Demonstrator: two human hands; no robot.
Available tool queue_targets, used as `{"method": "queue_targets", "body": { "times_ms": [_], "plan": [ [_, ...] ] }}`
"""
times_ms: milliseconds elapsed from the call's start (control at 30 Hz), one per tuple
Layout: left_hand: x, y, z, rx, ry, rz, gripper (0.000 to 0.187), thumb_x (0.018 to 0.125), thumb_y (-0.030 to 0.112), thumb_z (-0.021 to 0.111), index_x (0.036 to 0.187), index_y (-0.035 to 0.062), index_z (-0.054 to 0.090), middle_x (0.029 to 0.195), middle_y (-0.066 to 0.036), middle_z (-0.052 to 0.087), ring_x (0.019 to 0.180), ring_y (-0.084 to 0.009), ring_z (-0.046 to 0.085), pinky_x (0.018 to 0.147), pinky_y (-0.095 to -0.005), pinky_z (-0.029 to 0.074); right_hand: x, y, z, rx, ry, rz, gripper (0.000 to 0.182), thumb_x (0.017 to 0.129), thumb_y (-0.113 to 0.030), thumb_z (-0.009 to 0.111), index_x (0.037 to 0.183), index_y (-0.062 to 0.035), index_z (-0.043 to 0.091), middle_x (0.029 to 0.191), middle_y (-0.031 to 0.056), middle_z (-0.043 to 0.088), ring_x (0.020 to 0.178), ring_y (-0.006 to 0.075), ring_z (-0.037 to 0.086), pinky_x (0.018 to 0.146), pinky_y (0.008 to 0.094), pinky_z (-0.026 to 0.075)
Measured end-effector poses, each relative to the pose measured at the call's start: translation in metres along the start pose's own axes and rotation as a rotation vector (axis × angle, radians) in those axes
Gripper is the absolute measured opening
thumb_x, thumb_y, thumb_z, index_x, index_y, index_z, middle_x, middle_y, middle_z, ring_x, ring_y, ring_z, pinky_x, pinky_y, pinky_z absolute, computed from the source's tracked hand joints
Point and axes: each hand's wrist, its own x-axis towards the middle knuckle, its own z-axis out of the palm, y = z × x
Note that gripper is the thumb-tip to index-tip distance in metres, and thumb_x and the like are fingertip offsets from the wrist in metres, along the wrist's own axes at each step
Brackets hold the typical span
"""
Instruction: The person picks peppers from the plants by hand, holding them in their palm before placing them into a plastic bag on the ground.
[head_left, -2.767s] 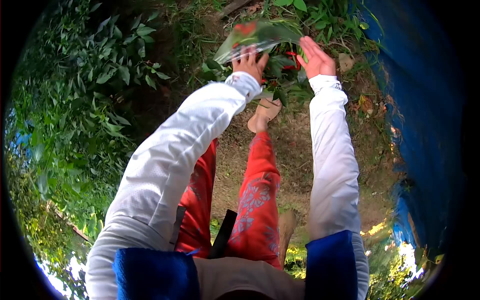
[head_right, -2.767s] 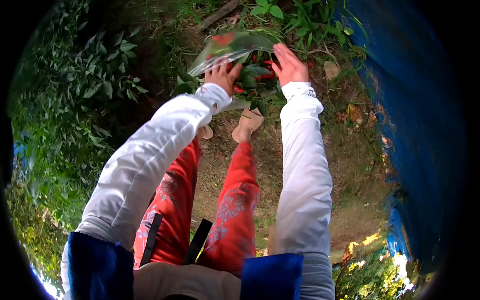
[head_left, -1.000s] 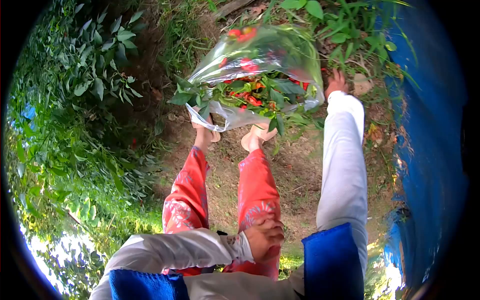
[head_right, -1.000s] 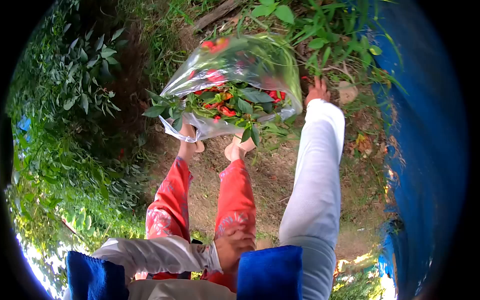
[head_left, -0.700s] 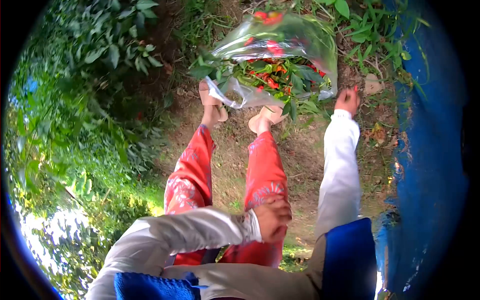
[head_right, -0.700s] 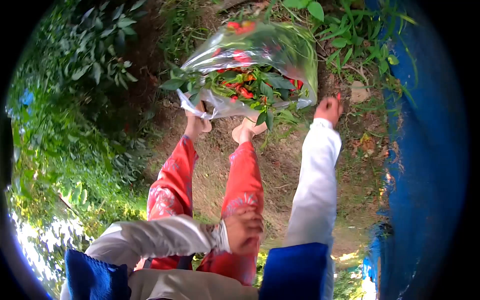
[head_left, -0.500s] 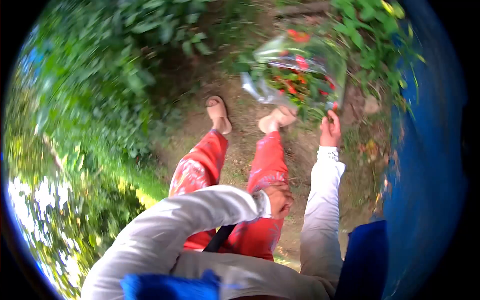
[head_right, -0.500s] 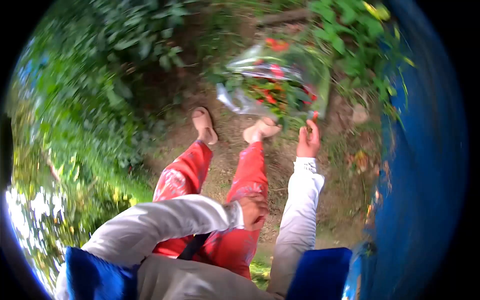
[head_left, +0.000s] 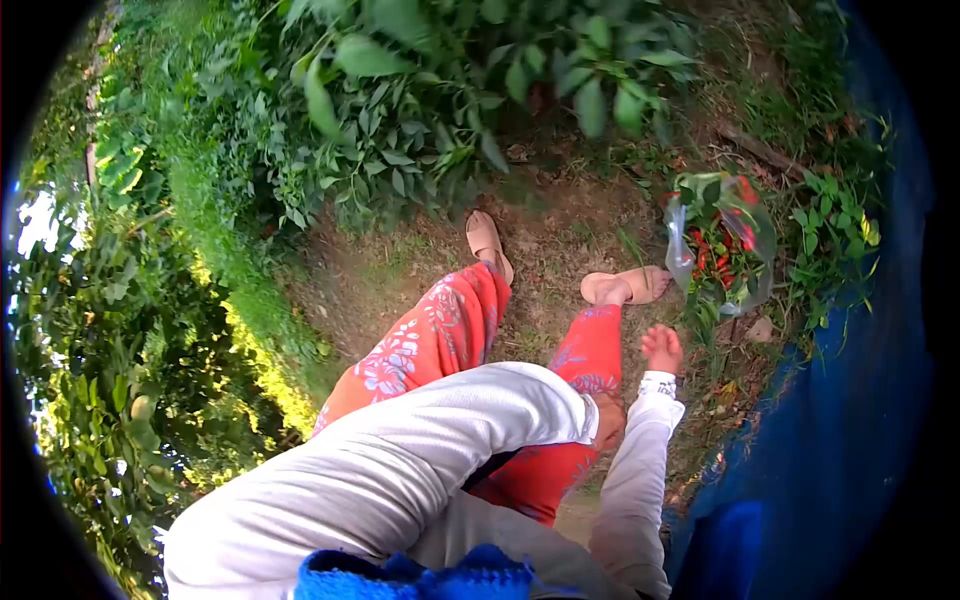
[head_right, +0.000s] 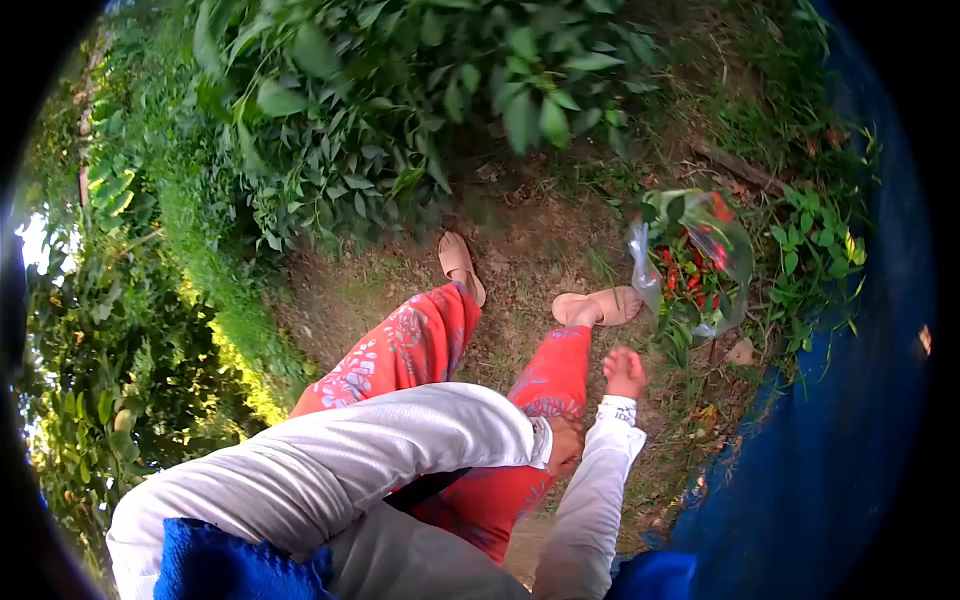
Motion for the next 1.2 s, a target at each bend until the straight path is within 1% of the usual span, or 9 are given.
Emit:
{"method": "queue_targets", "body": {
  "times_ms": [200,300,433,700,800,1033,1100,1133,1200],
  "plan": [
    [-0.062,-0.050,-0.086,-0.818,0.962,-0.266,0.020,0.062,0.024,0.059,0.071,0.0065,0.061,0.070,-0.014,0.059,0.075,-0.0327,0.055,0.076,-0.0392,0.043,-0.057,-0.040,0.202,-0.278,-0.392,-0.302,0.018,0.084,-0.011,0.052,0.099,0.0001,0.055,0.084,0.0059,0.061,0.069,0.0092,0.057,0.057,0.0186,0.045],
    [-0.154,-0.097,-0.190,-0.176,0.478,-0.445,0.020,0.071,0.023,0.054,0.075,0.0055,0.061,0.084,-0.019,0.059,0.081,-0.0316,0.057,0.068,-0.0404,0.046,-0.114,-0.081,0.330,-0.317,-0.588,-0.459,0.019,0.084,-0.009,0.051,0.100,0.0014,0.054,0.087,0.0065,0.060,0.078,0.0111,0.057,0.066,0.0200,0.045],
    [-0.265,-0.215,-0.340,0.580,1.422,-0.003,0.032,0.060,0.010,0.056,0.091,0.0011,0.055,0.094,-0.017,0.053,0.091,-0.0352,0.050,0.079,-0.0396,0.041,-0.113,-0.076,0.460,-0.432,-0.663,-0.702,0.019,0.082,-0.004,0.050,0.099,0.0033,0.055,0.086,0.0083,0.060,0.080,0.0116,0.057,0.071,0.0214,0.044],
    [-0.337,-0.284,-0.389,0.556,0.408,-0.917,0.044,0.068,0.033,0.058,0.110,0.0179,0.053,0.118,-0.007,0.047,0.121,-0.0303,0.029,0.095,-0.0515,0.028,0.033,0.028,0.552,-1.362,-0.176,-0.642,0.027,0.077,-0.011,0.054,0.103,-0.0013,0.056,0.105,0.0142,0.058,0.088,0.0272,0.058,0.078,0.0333,0.045],
    [-0.352,-0.318,-0.324,0.832,0.789,-0.751,0.038,0.065,0.031,0.058,0.100,0.0156,0.058,0.109,-0.007,0.052,0.115,-0.0309,0.034,0.094,-0.0499,0.029,0.025,0.055,0.545,-1.442,-0.209,-0.765,0.027,0.077,-0.011,0.055,0.102,-0.0027,0.057,0.106,0.0146,0.057,0.089,0.0274,0.057,0.079,0.0336,0.044],
    [-0.385,-0.312,-0.286,0.493,0.686,-0.819,0.029,0.067,0.025,0.056,0.091,0.0087,0.060,0.108,-0.010,0.053,0.121,-0.0303,0.030,0.094,-0.0473,0.030,0.006,0.069,0.490,-1.362,-0.272,-1.076,0.027,0.076,-0.012,0.058,0.102,-0.0060,0.058,0.107,0.0155,0.056,0.090,0.0278,0.057,0.080,0.0344,0.044],
    [-0.387,-0.311,-0.294,0.413,0.649,-0.895,0.035,0.068,0.026,0.055,0.098,0.0087,0.058,0.110,-0.011,0.052,0.120,-0.0273,0.031,0.091,-0.0463,0.034,-0.016,0.034,0.519,0.006,-0.266,-0.509,0.032,0.079,-0.018,0.055,0.109,-0.0064,0.052,0.107,0.0110,0.056,0.093,0.0308,0.054,0.082,0.0350,0.043],
    [-0.386,-0.311,-0.297,0.357,0.655,-0.930,0.037,0.068,0.026,0.055,0.100,0.0084,0.058,0.111,-0.011,0.052,0.120,-0.0272,0.031,0.089,-0.0463,0.035,-0.005,0.020,0.519,-0.634,-0.232,-1.029,0.032,0.078,-0.015,0.056,0.108,-0.0059,0.051,0.104,0.0107,0.057,0.091,0.0272,0.054,0.081,0.0335,0.043],
    [-0.377,-0.297,-0.309,0.254,0.588,-1.071,0.044,0.067,0.033,0.058,0.105,0.0112,0.058,0.113,-0.006,0.052,0.115,-0.0252,0.039,0.082,-0.0436,0.038,-0.029,-0.012,0.545,-0.512,-0.489,-0.819,0.028,0.077,-0.010,0.056,0.104,-0.0041,0.054,0.097,0.0100,0.058,0.085,0.0218,0.055,0.076,0.0295,0.043]
  ]
}}
